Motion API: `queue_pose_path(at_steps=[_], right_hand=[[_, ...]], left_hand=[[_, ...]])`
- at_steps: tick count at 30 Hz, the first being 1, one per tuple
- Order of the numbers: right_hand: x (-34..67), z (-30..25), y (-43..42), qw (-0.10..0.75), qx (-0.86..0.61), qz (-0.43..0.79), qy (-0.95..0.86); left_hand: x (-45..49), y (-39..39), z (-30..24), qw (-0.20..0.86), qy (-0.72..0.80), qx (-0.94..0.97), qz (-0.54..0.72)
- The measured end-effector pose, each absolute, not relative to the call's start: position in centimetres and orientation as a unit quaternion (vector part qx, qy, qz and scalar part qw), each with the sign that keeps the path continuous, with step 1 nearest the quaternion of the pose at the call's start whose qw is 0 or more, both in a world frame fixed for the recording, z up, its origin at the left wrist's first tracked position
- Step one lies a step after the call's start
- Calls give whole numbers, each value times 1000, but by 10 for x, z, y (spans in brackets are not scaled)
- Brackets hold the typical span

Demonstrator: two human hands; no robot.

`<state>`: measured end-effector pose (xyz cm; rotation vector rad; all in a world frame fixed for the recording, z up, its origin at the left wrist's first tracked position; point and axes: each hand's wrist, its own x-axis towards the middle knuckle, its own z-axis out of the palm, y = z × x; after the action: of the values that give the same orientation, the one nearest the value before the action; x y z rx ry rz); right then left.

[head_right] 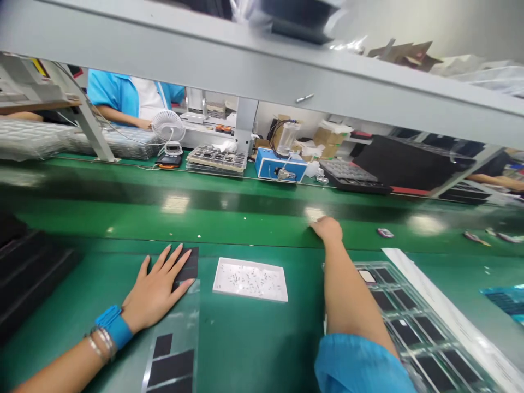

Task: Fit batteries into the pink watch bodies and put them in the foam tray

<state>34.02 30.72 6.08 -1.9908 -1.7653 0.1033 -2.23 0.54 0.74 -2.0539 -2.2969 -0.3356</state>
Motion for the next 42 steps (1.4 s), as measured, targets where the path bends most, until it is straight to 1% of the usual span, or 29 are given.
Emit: queue_pose_path(at_steps=[2,5,8,10,12,14,16,21,23,25,29,35,42], right_hand=[[317,70,283,284,-710,63,-641],[275,86,235,364,-639,116,-667],[231,97,171,411,-550,191,-701],[205,96,122,424,-487,250,-722],[184,88,76,447,-369,393,-714],[170,76,40,441,-320,446,-710],[162,65,19,433,-308,448,-719],[166,55,11,409,-312,451,-729],[171,58,13,424,-301,439,-733],[175,63,12,448,-279,409,-744],[175,66,5,463,-228,359,-778],[173,63,-1,451,-228,290,-813],[173,63,0,471,-214,258,-816]], left_hand=[[-25,6,7,9,-740,-660,-125],[-30,6,9,4,-741,-645,-185],[-27,-1,19,33,-695,-651,-303],[-17,-11,29,15,-634,-671,-383],[-3,-23,38,-81,-575,-688,-437],[10,-35,43,-213,-534,-668,-472],[16,-44,46,-325,-513,-613,-506],[8,-49,53,-535,-460,-465,-535],[4,-50,58,-607,-426,-403,-537],[3,-51,63,-649,-400,-357,-540],[4,-54,65,-659,-383,-332,-555],[5,-51,61,-638,-380,-358,-566],[3,-52,64,-596,-401,-409,-563]])
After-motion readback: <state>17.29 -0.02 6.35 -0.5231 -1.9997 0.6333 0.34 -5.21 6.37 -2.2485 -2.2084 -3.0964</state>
